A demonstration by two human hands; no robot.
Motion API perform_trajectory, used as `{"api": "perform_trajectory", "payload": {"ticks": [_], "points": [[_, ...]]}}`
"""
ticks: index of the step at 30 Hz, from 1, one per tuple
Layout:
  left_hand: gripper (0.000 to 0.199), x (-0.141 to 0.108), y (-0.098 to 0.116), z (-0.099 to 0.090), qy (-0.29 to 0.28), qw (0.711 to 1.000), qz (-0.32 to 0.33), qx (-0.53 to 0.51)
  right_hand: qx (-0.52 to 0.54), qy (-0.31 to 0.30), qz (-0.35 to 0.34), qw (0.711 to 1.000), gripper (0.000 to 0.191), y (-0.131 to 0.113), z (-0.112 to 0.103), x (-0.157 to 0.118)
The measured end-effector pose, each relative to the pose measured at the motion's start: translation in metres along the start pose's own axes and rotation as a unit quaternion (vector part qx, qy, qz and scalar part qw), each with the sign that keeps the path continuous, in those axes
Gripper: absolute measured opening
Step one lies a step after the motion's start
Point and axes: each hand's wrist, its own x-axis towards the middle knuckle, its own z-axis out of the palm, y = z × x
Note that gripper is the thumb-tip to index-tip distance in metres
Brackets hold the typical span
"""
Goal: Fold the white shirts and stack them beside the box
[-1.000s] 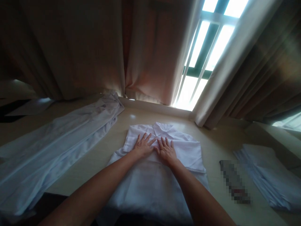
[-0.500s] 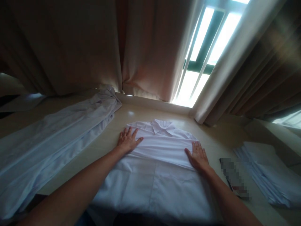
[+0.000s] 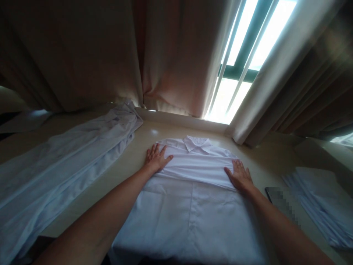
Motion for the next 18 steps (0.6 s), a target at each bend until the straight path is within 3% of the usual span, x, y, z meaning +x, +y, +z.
{"api": "perform_trajectory", "payload": {"ticks": [11,18], "points": [[0.084,0.045,0.015,0.005,0.005,1.0,0.008,-0.003,-0.01,0.005,0.001,1.0,0.083,0.004,0.001,0.045],[0.079,0.051,0.018,0.003,0.014,1.0,0.014,-0.009,-0.019,0.009,0.002,1.0,0.083,0.005,-0.004,0.056]]}}
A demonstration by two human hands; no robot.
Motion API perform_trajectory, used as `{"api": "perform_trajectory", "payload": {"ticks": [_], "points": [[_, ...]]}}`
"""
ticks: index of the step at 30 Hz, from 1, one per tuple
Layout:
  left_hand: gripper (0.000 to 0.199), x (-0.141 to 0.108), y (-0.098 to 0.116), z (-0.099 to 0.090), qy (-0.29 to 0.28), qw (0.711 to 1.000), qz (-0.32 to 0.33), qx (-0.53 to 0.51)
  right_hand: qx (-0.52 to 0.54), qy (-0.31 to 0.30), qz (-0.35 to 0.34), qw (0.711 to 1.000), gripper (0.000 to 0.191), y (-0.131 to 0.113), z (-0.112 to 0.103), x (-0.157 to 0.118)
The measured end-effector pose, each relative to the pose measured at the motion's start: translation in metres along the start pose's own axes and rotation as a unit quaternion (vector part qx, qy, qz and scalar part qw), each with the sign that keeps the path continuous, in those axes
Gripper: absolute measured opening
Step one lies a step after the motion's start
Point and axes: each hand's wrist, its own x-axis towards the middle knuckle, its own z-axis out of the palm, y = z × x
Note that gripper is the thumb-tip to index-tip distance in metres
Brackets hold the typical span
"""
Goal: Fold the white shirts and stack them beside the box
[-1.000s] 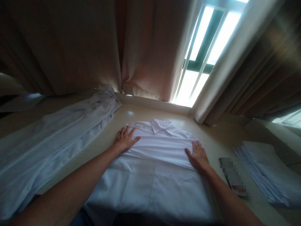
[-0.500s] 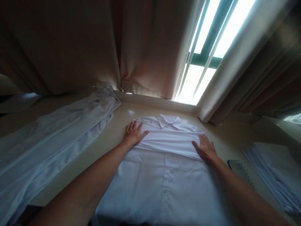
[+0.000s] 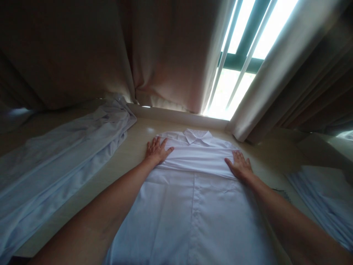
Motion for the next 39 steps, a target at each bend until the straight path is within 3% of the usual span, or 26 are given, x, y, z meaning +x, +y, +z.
{"api": "perform_trajectory", "payload": {"ticks": [2,4,7,9,11,13,15,22,26,30,34,37,39], "points": [[0.075,-0.001,0.001,-0.011,0.015,1.0,0.003,-0.008,-0.016,0.017,-0.005,1.0,0.082,-0.01,-0.011,-0.005],[0.071,-0.008,0.002,-0.026,0.055,0.998,0.023,-0.016,-0.022,0.069,-0.046,0.996,0.077,-0.036,-0.025,-0.017],[0.063,-0.037,-0.001,-0.046,0.112,0.989,0.097,-0.022,0.006,0.12,-0.192,0.974,0.068,-0.103,-0.042,-0.046],[0.06,-0.072,-0.004,-0.05,0.101,0.983,0.155,-0.018,0.036,0.101,-0.284,0.953,0.061,-0.158,-0.047,-0.07],[0.066,-0.113,-0.007,-0.043,0.07,0.981,0.183,-0.016,0.067,0.069,-0.323,0.942,0.057,-0.208,-0.044,-0.091],[0.073,-0.151,-0.013,-0.033,0.029,0.981,0.19,-0.017,0.085,0.02,-0.325,0.942,0.057,-0.246,-0.037,-0.105],[0.072,-0.179,-0.023,-0.026,0.009,0.987,0.16,-0.017,0.088,-0.021,-0.308,0.947,0.059,-0.266,-0.029,-0.112],[0.074,-0.243,-0.076,-0.043,-0.019,0.992,0.123,-0.017,0.073,-0.051,-0.278,0.957,0.063,-0.272,-0.023,-0.118],[0.075,-0.272,-0.086,-0.051,-0.024,0.991,0.131,-0.013,0.069,-0.058,-0.268,0.959,0.063,-0.275,-0.025,-0.116],[0.076,-0.281,-0.083,-0.056,-0.009,0.991,0.13,-0.008,0.051,-0.061,-0.267,0.96,0.063,-0.281,-0.029,-0.121],[0.077,-0.28,-0.082,-0.058,0.001,0.992,0.129,-0.01,0.053,0.034,-0.268,0.961,0.065,-0.28,-0.033,-0.153],[0.077,-0.279,-0.084,-0.053,0.005,0.991,0.131,-0.008,0.056,0.055,-0.229,0.97,0.069,-0.259,-0.027,-0.181],[0.076,-0.278,-0.085,-0.048,0.007,0.991,0.132,-0.004,0.048,0.034,-0.187,0.981,0.072,-0.23,-0.021,-0.192]]}}
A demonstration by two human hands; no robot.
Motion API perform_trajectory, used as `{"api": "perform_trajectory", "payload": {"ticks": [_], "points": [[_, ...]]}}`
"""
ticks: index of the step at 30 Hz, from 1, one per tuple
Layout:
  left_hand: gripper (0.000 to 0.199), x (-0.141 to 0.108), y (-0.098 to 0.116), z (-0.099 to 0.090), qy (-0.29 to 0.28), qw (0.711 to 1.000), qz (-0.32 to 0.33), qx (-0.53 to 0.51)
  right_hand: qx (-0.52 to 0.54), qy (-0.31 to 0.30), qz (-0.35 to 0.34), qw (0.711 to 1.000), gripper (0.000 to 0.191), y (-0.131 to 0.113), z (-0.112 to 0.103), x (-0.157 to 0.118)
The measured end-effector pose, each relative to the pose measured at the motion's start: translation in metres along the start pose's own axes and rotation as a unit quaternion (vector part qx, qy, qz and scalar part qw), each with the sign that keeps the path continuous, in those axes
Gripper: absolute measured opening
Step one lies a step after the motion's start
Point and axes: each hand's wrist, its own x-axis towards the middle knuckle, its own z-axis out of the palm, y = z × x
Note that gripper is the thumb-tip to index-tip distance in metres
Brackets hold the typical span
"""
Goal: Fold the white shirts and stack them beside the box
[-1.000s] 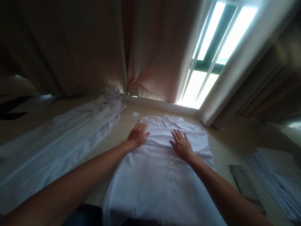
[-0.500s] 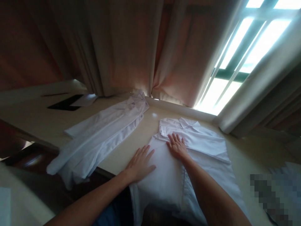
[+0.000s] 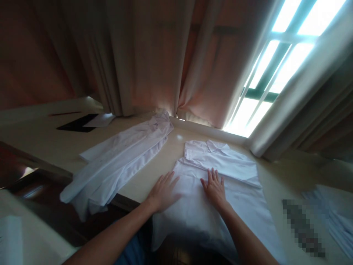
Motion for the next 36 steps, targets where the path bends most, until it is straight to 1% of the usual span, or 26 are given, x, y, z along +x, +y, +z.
{"api": "perform_trajectory", "payload": {"ticks": [2,4,5,7,9,10,12,15,17,19,21,22,24,25,27,29,33,35,36], "points": [[0.076,0.001,-0.001,0.004,-0.003,1.0,0.002,0.003,-0.009,-0.034,0.043,0.998,0.073,0.037,0.001,-0.019],[0.076,0.002,-0.002,0.006,-0.008,1.0,0.003,0.004,-0.016,-0.061,0.087,0.994,0.074,0.084,0.001,-0.038],[0.076,0.003,-0.002,0.007,-0.009,1.0,0.003,0.004,-0.018,-0.065,0.11,0.992,0.075,0.109,0.0,-0.047],[0.075,0.004,-0.002,0.007,-0.009,1.0,0.001,0.005,-0.028,-0.053,0.152,0.986,0.076,0.152,-0.002,-0.065],[0.075,0.004,-0.001,0.006,-0.011,1.0,0.0,0.006,-0.039,-0.043,0.177,0.983,0.077,0.182,-0.003,-0.081],[0.075,0.004,-0.001,0.006,-0.012,1.0,-0.001,0.007,-0.043,-0.04,0.183,0.981,0.077,0.19,-0.003,-0.087],[0.076,0.004,-0.001,0.007,-0.015,1.0,-0.004,0.011,-0.048,-0.036,0.189,0.98,0.077,0.195,-0.004,-0.094],[0.076,0.005,0.001,0.005,-0.028,0.999,-0.013,0.015,-0.058,-0.03,0.194,0.979,0.077,0.187,-0.007,-0.095],[0.077,0.012,0.005,0.001,-0.034,0.999,-0.012,0.021,-0.072,-0.016,0.181,0.981,0.077,0.182,-0.01,-0.092],[0.072,0.026,0.014,-0.006,-0.011,1.0,-0.003,0.029,-0.085,0.009,0.164,0.983,0.076,0.183,-0.013,-0.087],[0.063,0.048,0.027,-0.012,0.01,1.0,0.009,0.02,-0.082,0.032,0.163,0.983,0.076,0.188,-0.016,-0.08],[0.058,0.06,0.033,-0.015,0.008,1.0,0.012,0.009,-0.074,0.04,0.169,0.982,0.075,0.19,-0.016,-0.077],[0.047,0.086,0.046,-0.016,-0.015,1.0,0.012,-0.011,-0.053,0.042,0.181,0.981,0.072,0.195,-0.016,-0.07],[0.041,0.098,0.051,-0.016,-0.025,1.0,0.008,-0.016,-0.044,0.041,0.182,0.981,0.07,0.197,-0.015,-0.067],[0.034,0.117,0.057,-0.01,-0.022,1.0,-0.012,-0.012,-0.037,0.044,0.185,0.981,0.064,0.198,-0.013,-0.064],[0.038,0.128,0.058,-0.002,0.0,0.999,-0.041,-0.003,-0.041,0.051,0.191,0.979,0.061,0.196,-0.011,-0.064],[0.048,0.129,0.054,0.013,0.064,0.99,-0.117,0.04,-0.058,0.059,0.215,0.973,0.058,0.192,-0.011,-0.064],[0.048,0.126,0.052,0.015,0.08,0.987,-0.13,0.055,-0.063,0.058,0.223,0.971,0.058,0.19,-0.012,-0.064],[0.047,0.126,0.052,0.015,0.077,0.988,-0.121,0.055,-0.066,0.056,0.226,0.97,0.058,0.19,-0.012,-0.064]]}}
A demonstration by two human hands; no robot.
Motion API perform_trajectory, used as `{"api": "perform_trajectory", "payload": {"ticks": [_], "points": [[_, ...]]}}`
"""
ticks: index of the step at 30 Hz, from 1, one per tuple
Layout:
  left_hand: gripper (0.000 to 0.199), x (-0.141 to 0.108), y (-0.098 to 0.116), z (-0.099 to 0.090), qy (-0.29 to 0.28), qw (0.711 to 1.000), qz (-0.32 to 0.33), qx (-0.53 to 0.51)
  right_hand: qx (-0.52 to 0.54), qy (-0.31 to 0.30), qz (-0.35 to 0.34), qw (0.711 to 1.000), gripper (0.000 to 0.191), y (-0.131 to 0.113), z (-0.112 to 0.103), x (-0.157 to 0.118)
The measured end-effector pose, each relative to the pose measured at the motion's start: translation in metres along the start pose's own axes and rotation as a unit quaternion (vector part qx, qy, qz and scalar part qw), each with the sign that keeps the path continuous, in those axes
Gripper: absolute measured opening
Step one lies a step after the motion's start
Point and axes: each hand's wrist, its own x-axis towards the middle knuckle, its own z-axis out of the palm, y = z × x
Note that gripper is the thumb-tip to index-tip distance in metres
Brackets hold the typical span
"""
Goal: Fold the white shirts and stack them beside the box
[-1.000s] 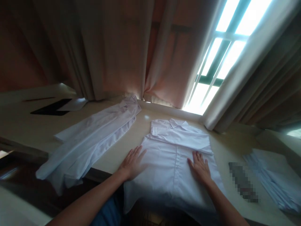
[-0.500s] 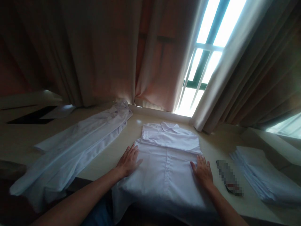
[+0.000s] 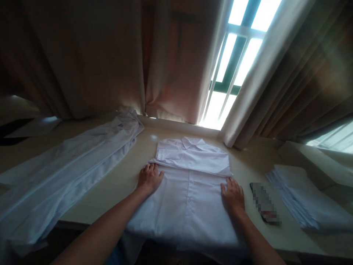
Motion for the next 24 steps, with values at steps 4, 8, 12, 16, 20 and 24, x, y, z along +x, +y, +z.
{"api": "perform_trajectory", "payload": {"ticks": [4,8,12,16,20,24], "points": [[0.04,0.008,0.004,-0.002,-0.038,0.997,0.068,-0.014,-0.01,-0.001,-0.003,1.0,0.058,0.0,0.0,0.0],[0.035,0.024,0.013,0.004,-0.063,0.997,0.051,-0.01,-0.021,0.009,-0.011,1.0,0.058,0.001,0.002,-0.001],[0.039,0.035,0.015,0.01,-0.071,0.997,-0.002,0.001,-0.035,0.013,-0.012,0.999,0.055,0.0,0.001,0.0],[0.053,0.035,0.011,0.011,-0.063,0.997,-0.045,0.013,-0.029,0.0,-0.038,0.999,0.053,-0.001,-0.002,0.003],[0.064,0.036,0.009,0.013,-0.06,0.993,-0.1,0.017,-0.015,-0.027,0.007,0.999,0.055,0.0,-0.003,0.003],[0.071,0.038,0.002,0.016,-0.071,0.992,-0.1,0.008,-0.02,-0.017,0.023,0.999,0.054,-0.002,-0.003,0.0]]}}
